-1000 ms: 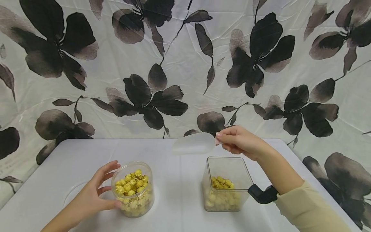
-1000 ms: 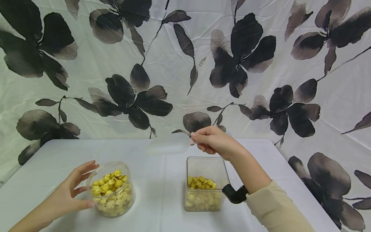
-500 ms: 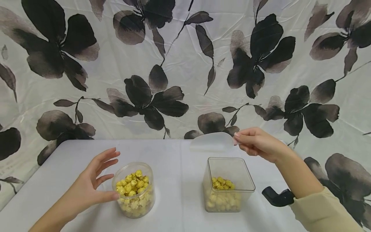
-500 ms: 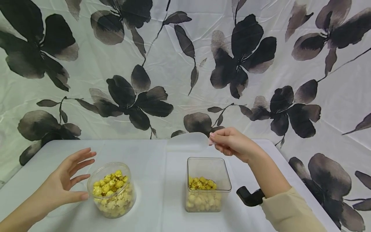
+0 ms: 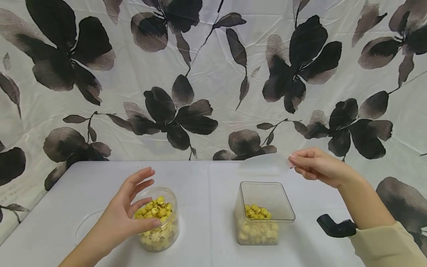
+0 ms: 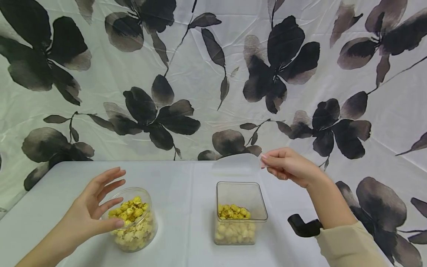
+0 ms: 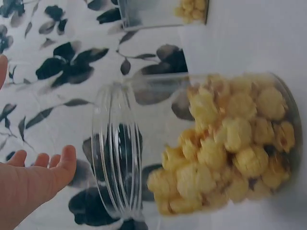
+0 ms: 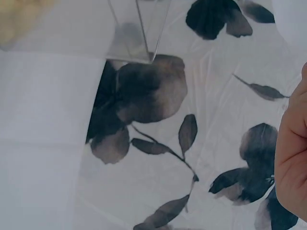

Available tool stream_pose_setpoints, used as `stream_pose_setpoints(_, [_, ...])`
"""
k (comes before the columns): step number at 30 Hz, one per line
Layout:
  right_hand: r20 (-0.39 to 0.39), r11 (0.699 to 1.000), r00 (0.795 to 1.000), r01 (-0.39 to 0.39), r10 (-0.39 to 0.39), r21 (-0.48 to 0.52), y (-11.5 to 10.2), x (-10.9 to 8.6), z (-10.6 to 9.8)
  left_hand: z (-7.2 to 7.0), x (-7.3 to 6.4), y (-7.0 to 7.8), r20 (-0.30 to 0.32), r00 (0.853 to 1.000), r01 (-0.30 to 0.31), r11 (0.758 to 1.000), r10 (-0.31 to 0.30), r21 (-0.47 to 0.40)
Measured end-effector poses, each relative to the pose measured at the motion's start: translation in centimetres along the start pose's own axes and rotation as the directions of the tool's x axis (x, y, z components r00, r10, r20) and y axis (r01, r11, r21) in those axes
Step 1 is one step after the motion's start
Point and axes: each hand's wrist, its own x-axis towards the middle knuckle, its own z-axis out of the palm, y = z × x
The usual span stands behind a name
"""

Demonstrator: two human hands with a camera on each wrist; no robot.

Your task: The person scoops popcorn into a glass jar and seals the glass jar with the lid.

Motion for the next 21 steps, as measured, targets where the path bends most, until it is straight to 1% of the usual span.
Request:
stream_pose_setpoints(5, [0.015,0.999,1.000,0.000,0.001,-0.032,0.2,-0.6,-0.6,2.0,0.5,0.6,0.007,1.000,-0.009,0.999,0.009,-0.046])
stream_pose_setpoints(10, [0.041,0.999,0.999,0.008,-0.006,-0.036,0.5,-1.1,-1.1,4.1,0.8,0.3,0.041,0.999,-0.013,0.998,0.016,-0.068])
stream_pose_setpoints(11, [0.046,0.999,0.999,0.007,-0.005,-0.038,0.5,-1.2,-1.2,4.5,0.8,0.2,0.049,0.999,-0.003,0.998,0.006,-0.069])
stream_pose_setpoints(15, [0.062,0.998,0.998,0.008,-0.005,-0.055,0.6,-1.5,-1.6,6.1,0.8,-0.2,0.094,0.996,0.012,0.996,-0.003,-0.090])
stream_pose_setpoints(19, [0.060,0.996,0.998,0.009,-0.004,-0.087,0.9,-1.8,-2.0,7.4,0.9,-0.7,0.147,0.988,0.057,0.993,-0.041,-0.105])
stream_pose_setpoints(20, [0.059,0.995,0.998,0.011,-0.005,-0.098,0.9,-1.8,-2.1,7.7,1.0,-0.8,0.156,0.986,0.079,0.991,-0.061,-0.106])
stream_pose_setpoints(21, [0.057,0.994,0.998,0.012,-0.005,-0.108,1.0,-1.9,-2.2,8.0,1.1,-1.0,0.165,0.984,0.088,0.991,-0.070,-0.104])
